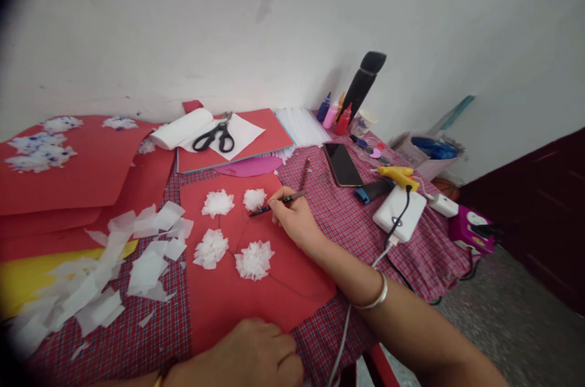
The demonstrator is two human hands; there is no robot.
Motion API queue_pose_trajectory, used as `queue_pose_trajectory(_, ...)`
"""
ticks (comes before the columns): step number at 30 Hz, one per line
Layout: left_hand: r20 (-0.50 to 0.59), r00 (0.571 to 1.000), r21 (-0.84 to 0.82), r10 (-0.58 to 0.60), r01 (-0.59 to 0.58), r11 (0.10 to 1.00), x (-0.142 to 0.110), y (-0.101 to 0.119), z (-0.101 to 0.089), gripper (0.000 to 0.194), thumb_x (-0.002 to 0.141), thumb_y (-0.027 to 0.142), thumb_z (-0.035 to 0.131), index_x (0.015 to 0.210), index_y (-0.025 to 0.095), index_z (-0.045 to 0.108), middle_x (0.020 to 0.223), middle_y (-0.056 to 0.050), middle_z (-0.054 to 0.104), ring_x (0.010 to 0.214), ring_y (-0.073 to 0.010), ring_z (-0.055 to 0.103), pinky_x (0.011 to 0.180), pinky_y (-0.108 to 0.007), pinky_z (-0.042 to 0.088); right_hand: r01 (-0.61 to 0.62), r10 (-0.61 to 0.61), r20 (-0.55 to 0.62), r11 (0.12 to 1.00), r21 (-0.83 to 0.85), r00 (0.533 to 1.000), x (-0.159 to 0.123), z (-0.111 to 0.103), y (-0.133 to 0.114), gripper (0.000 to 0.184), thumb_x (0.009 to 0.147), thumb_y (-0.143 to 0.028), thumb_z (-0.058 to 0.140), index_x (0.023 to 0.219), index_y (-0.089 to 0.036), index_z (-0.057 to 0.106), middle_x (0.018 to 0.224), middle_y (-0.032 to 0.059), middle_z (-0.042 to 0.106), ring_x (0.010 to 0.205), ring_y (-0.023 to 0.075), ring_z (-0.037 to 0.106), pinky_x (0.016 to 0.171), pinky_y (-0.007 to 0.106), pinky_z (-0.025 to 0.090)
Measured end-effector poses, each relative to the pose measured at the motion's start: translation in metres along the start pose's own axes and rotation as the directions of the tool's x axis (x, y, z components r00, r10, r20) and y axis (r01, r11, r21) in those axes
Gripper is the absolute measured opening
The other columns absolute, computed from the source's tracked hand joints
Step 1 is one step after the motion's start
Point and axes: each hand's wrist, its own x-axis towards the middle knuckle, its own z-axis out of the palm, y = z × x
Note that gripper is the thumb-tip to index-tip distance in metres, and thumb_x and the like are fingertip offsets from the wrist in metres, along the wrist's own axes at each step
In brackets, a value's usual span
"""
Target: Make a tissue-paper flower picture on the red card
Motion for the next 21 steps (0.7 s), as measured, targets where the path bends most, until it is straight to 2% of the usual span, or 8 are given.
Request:
queue_pose_trajectory(3,-0.009,1.000,0.004,0.000,0.000,1.000,-0.0010,-0.0004,0.0014,0.032,0.091,0.037,0.059,0.067,0.018,0.052,0.058,0.005,0.059,0.047,-0.0111,0.051,0.037,-0.028,0.026,-0.007,0.007,-0.009,1.000,0.014,1.000,-0.0012,-0.0002,-0.0015,0.014,0.075,-0.029,0.058,0.066,-0.020,0.052,0.046,-0.0061,0.049,0.042,0.0089,0.040,0.044,0.023,0.030)
queue_pose_trajectory(8,-0.086,0.996,-0.015,-0.009,0.008,1.000,-0.0020,0.0000,0.0052,0.032,0.087,0.039,0.065,0.066,0.018,0.052,0.058,0.005,0.059,0.046,-0.0110,0.050,0.037,-0.028,0.026,-0.029,0.029,-0.019,0.999,0.042,0.999,-0.0018,-0.0004,-0.0027,0.013,0.073,-0.028,0.058,0.064,-0.021,0.052,0.043,-0.0068,0.045,0.040,0.0091,0.038,0.043,0.024,0.028)
queue_pose_trajectory(12,-0.054,0.999,-0.008,-0.006,0.006,1.000,-0.0009,0.0004,0.0038,0.032,0.087,0.038,0.065,0.066,0.018,0.053,0.058,0.004,0.060,0.046,-0.0110,0.051,0.038,-0.028,0.026,-0.031,0.035,-0.036,0.995,0.092,0.999,-0.0016,0.0007,-0.0028,0.014,0.074,-0.031,0.059,0.067,-0.021,0.052,0.045,-0.0062,0.048,0.041,0.0090,0.040,0.043,0.023,0.030)
queue_pose_trajectory(21,0.011,1.000,-0.006,0.002,-0.002,1.000,0.0002,-0.0003,0.0014,0.032,0.087,0.039,0.064,0.066,0.018,0.053,0.057,0.004,0.059,0.046,-0.0112,0.052,0.037,-0.028,0.025,0.004,-0.005,0.026,0.999,0.034,1.000,-0.0005,0.0034,-0.0011,0.016,0.080,-0.032,0.059,0.071,-0.019,0.053,0.050,-0.0045,0.054,0.045,0.0096,0.046,0.046,0.023,0.037)
